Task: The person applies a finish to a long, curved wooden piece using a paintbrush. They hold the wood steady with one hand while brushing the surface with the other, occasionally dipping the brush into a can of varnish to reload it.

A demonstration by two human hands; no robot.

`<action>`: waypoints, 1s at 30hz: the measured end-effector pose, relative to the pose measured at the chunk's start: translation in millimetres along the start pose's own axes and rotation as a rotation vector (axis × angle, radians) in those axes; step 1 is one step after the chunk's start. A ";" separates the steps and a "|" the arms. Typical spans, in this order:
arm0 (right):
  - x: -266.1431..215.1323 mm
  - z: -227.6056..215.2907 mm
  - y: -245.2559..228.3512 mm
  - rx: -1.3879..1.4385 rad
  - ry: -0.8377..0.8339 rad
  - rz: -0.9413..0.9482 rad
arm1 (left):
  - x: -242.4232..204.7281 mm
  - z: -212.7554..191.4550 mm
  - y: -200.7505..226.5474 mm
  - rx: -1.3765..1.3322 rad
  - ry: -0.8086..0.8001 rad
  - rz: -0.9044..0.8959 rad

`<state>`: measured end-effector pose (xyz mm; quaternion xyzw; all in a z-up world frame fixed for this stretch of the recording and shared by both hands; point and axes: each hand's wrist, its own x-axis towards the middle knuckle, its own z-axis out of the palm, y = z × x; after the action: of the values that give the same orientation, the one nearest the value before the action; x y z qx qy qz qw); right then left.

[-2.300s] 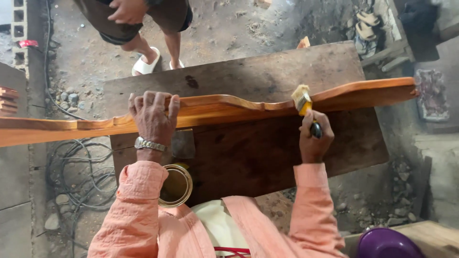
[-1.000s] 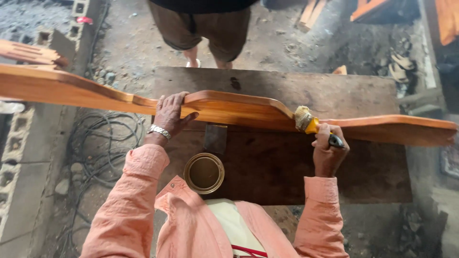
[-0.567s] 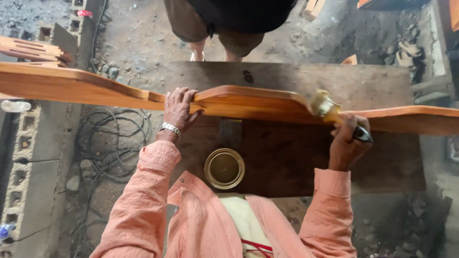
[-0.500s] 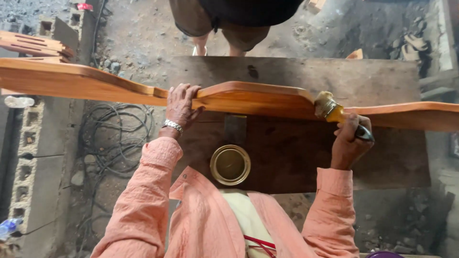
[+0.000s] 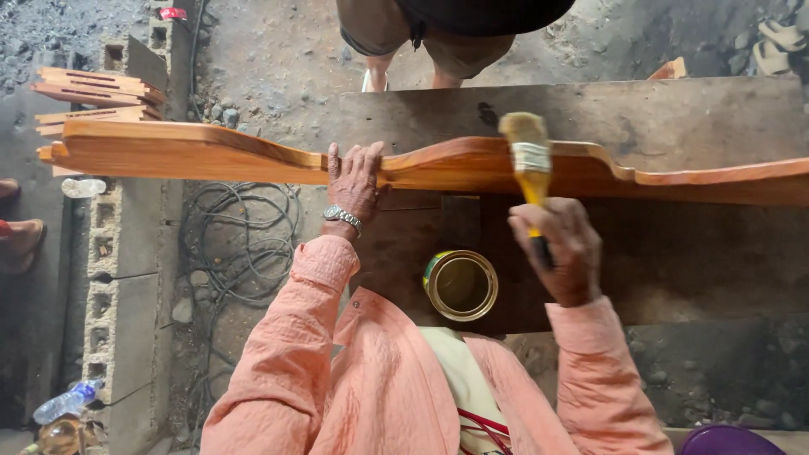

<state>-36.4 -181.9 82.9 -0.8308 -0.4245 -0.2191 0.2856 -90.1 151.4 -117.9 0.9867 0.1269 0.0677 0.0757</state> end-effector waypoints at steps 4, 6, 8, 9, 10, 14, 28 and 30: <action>-16.9 -23.9 21.8 -0.065 0.022 0.181 | -5.8 0.5 -11.2 0.114 0.040 0.018; -19.2 -20.0 19.1 -0.071 0.079 0.250 | -8.1 -4.0 -8.5 0.170 0.059 0.041; -14.2 -7.5 5.5 -0.106 0.092 0.195 | -6.6 -9.4 -1.7 0.104 0.056 -0.008; -12.2 0.7 -3.6 -0.107 0.095 0.198 | -5.9 -10.4 -4.2 0.106 0.056 -0.003; -10.6 8.7 -12.7 -0.076 0.114 0.246 | -5.6 -11.2 -6.2 0.105 0.060 0.005; -3.4 34.5 -37.9 0.039 0.194 0.435 | -0.3 -12.1 -11.7 0.089 0.082 0.044; -6.7 23.0 41.3 0.439 0.442 1.027 | -2.8 2.1 -12.3 0.008 0.151 0.134; -11.0 15.2 59.5 0.491 0.465 1.088 | -4.6 3.9 -14.5 0.003 0.159 0.136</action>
<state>8.9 -206.6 47.8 -0.7686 0.0931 -0.1136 0.6226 -97.3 163.5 -124.7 0.9847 0.0653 0.1505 0.0592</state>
